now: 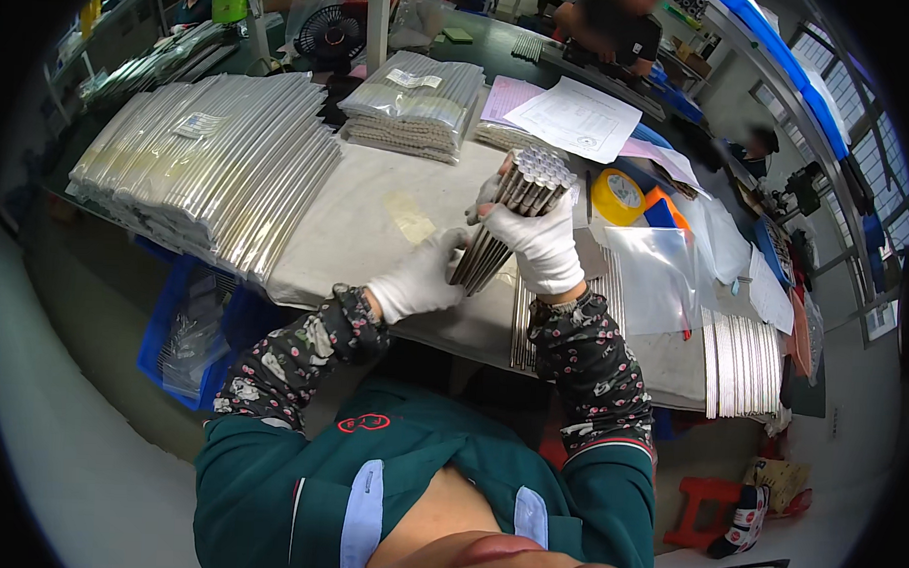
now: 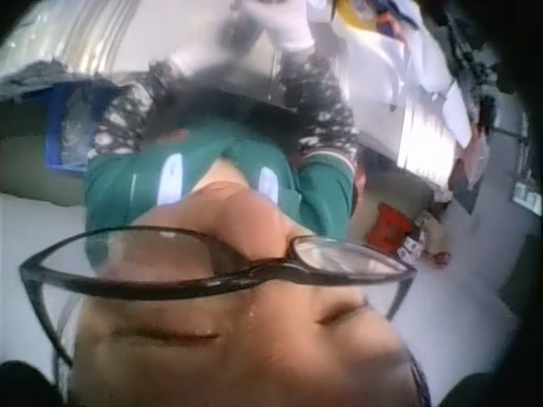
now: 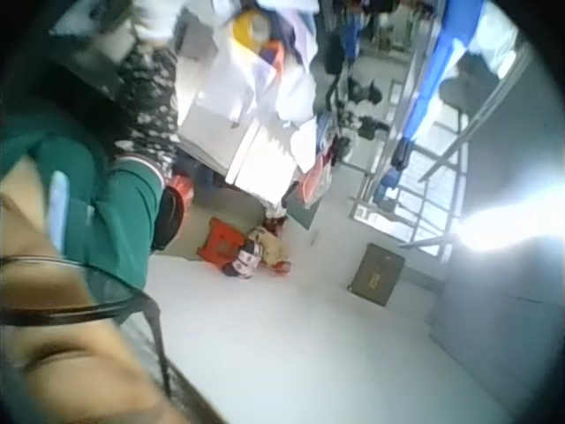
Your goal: Counting and packing bundles of metal rods into plastic bags.
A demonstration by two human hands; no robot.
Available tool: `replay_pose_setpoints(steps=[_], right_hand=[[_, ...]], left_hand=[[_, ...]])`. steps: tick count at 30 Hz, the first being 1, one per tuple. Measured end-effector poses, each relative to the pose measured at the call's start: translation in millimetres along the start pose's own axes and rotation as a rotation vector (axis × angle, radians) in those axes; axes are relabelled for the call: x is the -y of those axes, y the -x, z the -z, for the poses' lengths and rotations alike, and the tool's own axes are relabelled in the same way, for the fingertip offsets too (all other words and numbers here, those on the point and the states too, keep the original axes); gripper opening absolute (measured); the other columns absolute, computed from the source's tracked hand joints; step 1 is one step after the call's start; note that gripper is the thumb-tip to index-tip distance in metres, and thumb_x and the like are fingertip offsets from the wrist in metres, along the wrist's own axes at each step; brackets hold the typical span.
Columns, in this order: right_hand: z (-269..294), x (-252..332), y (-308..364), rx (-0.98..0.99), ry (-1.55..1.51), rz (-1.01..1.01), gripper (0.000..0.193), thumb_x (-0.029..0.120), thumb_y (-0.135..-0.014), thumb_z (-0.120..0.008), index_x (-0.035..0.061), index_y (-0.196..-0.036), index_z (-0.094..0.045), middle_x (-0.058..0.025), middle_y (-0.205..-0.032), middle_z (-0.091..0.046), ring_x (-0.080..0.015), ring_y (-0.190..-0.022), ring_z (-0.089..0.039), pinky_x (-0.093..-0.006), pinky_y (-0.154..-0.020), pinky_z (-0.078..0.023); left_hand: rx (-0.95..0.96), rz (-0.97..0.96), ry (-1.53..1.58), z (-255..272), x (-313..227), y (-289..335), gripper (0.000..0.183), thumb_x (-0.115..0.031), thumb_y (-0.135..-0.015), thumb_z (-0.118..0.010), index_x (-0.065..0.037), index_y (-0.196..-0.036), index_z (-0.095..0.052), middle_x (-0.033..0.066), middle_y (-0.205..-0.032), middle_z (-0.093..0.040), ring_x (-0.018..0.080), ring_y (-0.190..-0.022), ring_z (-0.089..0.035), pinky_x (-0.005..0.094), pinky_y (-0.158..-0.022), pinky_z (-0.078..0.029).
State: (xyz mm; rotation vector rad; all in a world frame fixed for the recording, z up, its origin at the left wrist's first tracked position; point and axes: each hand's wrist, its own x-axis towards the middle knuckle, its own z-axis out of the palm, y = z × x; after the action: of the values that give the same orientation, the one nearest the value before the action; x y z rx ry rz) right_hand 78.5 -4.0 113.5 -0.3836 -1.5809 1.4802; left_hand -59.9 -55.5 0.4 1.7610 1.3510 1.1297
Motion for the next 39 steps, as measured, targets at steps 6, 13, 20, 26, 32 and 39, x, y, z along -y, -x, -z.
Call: replay_pose_setpoints(steps=[6,13,20,26,32,39], right_hand=[[-27,-5,37,0.076,0.375,0.278,0.035,0.003,-0.061,-0.068,0.0023,-0.092,-0.052,-0.0036,-0.069,-0.058,-0.0139,-0.063,-0.058,-0.0233,-0.061,-0.047],[-41,-8,56,0.961,1.175,1.03,0.014,0.018,-0.071,-0.056,0.0061,-0.075,-0.05,-0.0032,-0.057,-0.046,-0.0202,-0.053,-0.053,-0.0335,-0.048,-0.042],[14,-14,20,0.92,1.714,1.206,0.012,0.014,-0.073,-0.056,0.0083,-0.083,-0.056,-0.0018,-0.079,-0.057,-0.017,-0.078,-0.058,-0.0287,-0.071,-0.049],[42,-23,36,0.825,1.502,0.95,0.018,0.012,-0.069,-0.057,0.01,-0.087,-0.059,-0.0028,-0.09,-0.059,-0.0179,-0.087,-0.057,-0.0309,-0.075,-0.049],[104,3,40,-0.148,1.561,0.643,0.041,0.02,-0.065,-0.07,0.0037,-0.099,-0.055,-0.0151,-0.097,-0.056,-0.0309,-0.094,-0.053,-0.0402,-0.078,-0.043],[130,-32,51,0.053,1.787,-0.326,0.067,0.049,-0.075,-0.063,0.0114,-0.129,-0.05,-0.0224,-0.116,-0.052,-0.0382,-0.109,-0.049,-0.0475,-0.089,-0.04]], left_hand=[[0.224,0.587,1.106,17,-15,24,0.05,-0.046,-0.096,-0.037,-0.001,-0.113,-0.052,0.0171,-0.093,-0.067,0.0202,-0.066,-0.064,0.0286,-0.059,-0.052],[0.409,0.615,1.06,17,-73,-33,0.025,-0.027,-0.082,-0.068,-0.007,-0.095,-0.06,0.0081,-0.076,-0.065,0.0169,-0.066,-0.065,0.0284,-0.059,-0.053],[0.065,-0.212,0.54,26,-130,-70,0.035,-0.005,-0.07,-0.075,-0.005,-0.098,-0.054,0.0001,-0.077,-0.059,0.0105,-0.066,-0.059,0.0242,-0.063,-0.052],[-0.16,-0.293,0.468,6,-101,-68,0.063,-0.006,-0.063,-0.076,-0.005,-0.119,-0.047,0.0014,-0.099,-0.057,0.0098,-0.087,-0.055,0.0245,-0.078,-0.05],[-0.112,-0.29,0.491,4,-93,-69,0.066,-0.009,-0.065,-0.078,-0.005,-0.122,-0.046,0.0008,-0.102,-0.057,0.01,-0.091,-0.054,0.0258,-0.083,-0.048],[-0.186,-0.331,0.49,-2,-96,-75,0.058,-0.005,-0.069,-0.073,-0.004,-0.12,-0.046,-0.0001,-0.099,-0.059,0.0078,-0.087,-0.056,0.0237,-0.079,-0.049]])
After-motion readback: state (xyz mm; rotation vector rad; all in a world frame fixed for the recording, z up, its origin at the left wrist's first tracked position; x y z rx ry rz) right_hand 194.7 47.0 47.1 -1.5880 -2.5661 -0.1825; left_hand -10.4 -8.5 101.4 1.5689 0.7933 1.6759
